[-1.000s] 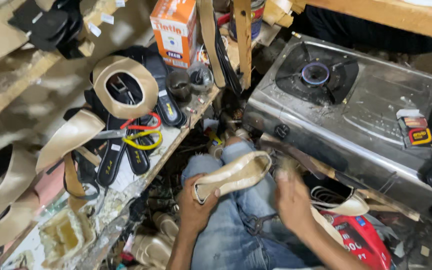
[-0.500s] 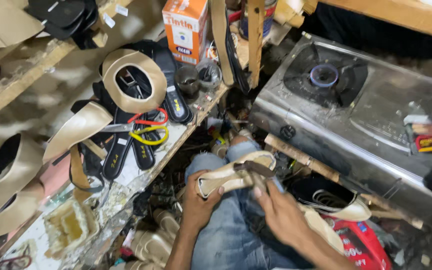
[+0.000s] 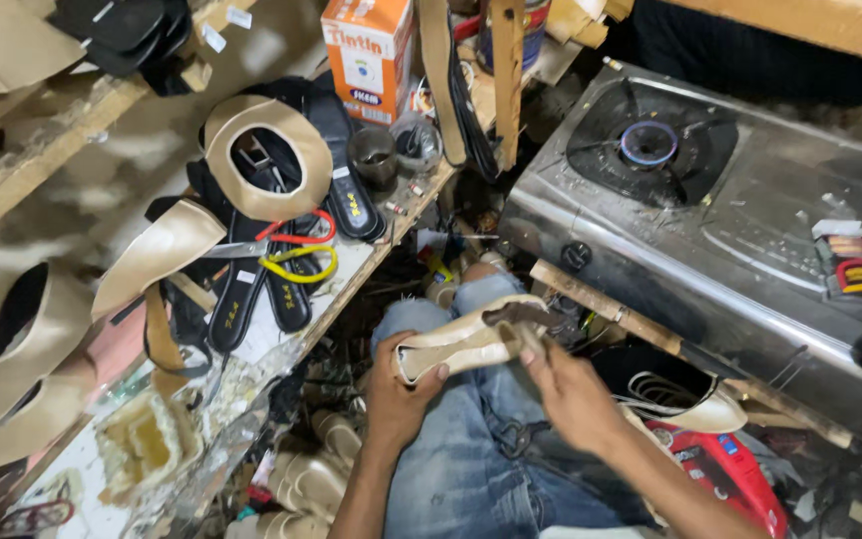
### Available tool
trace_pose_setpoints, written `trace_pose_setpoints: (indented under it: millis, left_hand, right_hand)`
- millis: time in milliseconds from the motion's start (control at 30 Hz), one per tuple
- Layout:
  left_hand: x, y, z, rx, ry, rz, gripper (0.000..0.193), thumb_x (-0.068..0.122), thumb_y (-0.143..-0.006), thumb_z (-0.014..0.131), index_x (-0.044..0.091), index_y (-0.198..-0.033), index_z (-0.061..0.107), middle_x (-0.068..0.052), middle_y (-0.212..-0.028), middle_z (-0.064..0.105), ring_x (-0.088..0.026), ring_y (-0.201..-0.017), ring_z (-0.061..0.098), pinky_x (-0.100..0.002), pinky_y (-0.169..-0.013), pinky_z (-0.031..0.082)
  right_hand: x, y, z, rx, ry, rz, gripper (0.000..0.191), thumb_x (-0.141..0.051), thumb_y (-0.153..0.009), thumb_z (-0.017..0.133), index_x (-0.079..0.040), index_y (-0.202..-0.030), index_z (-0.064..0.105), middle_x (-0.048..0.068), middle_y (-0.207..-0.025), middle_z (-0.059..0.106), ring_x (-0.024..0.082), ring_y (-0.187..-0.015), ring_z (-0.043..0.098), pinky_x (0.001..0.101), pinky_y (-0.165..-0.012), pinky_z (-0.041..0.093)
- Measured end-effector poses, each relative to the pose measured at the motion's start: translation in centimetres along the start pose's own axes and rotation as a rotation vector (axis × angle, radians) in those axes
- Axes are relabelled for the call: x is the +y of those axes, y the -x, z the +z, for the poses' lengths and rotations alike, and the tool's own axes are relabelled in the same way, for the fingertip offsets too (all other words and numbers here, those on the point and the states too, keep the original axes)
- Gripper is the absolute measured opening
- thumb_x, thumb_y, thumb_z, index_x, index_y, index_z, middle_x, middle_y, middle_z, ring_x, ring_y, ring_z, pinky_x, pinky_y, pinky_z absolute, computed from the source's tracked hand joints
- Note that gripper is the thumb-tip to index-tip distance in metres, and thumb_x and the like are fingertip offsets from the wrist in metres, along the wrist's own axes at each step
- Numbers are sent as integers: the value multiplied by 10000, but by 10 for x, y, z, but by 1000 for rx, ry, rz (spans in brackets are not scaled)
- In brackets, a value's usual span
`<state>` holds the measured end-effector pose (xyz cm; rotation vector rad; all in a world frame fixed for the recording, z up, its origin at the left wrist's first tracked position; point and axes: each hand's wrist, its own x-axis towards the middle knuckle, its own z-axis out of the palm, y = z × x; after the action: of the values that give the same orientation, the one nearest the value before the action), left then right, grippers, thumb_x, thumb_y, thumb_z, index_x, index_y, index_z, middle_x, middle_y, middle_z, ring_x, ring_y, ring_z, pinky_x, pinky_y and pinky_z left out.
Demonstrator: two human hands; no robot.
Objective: The person selects a beige shoe upper from a shelf, places it on a wooden shoe last, and uses a hammer to tap the upper onto the last. They then use a prying tool to adjust the fit and continue hammering to secure the upper around the last.
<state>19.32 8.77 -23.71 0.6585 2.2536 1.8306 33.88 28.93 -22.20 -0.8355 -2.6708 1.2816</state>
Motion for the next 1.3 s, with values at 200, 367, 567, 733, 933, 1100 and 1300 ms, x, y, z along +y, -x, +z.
trace_pose_setpoints:
  millis: [200,367,567,733,933,1100,1300]
  left_hand:
    - [11,1,-5,-17,-147,-11,701,177,-715,898,60,-1306,541,-122,-1131,737,-202,-1034,729,-322,-883,584]
    - [12,-3,-4,-47,-10,-16,761,198,-710,912,62,-1341,509,-123,-1149,723,-202,-1032,727,-326,-879,601]
    - [14,0,-7,-45,-64,-2,791,239,-706,935,59,-1345,506,-118,-1165,714,-193,-1038,712,-330,-892,579]
    - [19,3,-16,-88,-13,37,805,283,-700,939,58,-1342,507,-108,-1200,680,-190,-1104,665,-335,-955,542]
    - [24,6,-36,-166,86,-39,800,320,-695,920,71,-1348,531,-78,-1181,697,-180,-1114,656,-309,-986,508]
    - [21,8,-39,-118,184,-18,747,364,-729,858,39,-1341,578,-78,-1183,699,-186,-1115,633,-321,-990,493]
    - [27,3,-14,52,852,-367,750,612,-948,385,66,-1439,536,-68,-1396,648,-192,-1284,593,-362,-1131,410]
  right_hand:
    - [-14,12,1,-67,-21,-41,509,-443,-1033,443,-12,-1275,569,260,-806,697,424,-792,687,480,-724,526]
    - [-39,22,3,-54,-90,-60,537,-444,-995,445,-90,-1384,550,248,-809,704,443,-793,701,495,-742,522]
    - [-56,24,9,-130,15,-77,418,-411,-1005,479,-70,-1228,571,271,-740,690,457,-775,694,526,-706,504]
    - [-60,29,15,-95,-22,-86,365,-395,-1010,509,-75,-1177,567,266,-729,676,464,-755,664,541,-702,493]
    - [-52,62,4,-86,208,-477,369,-422,-911,697,-134,-1133,632,176,-987,696,364,-949,658,486,-817,517]
    - [-36,-2,-11,319,538,-722,705,-380,-775,712,-114,-1408,557,222,-1305,606,409,-1284,474,562,-1018,391]
    - [-13,-35,-24,-45,-205,-365,605,-325,-927,641,-195,-1503,512,119,-1464,598,250,-1340,585,386,-1115,447]
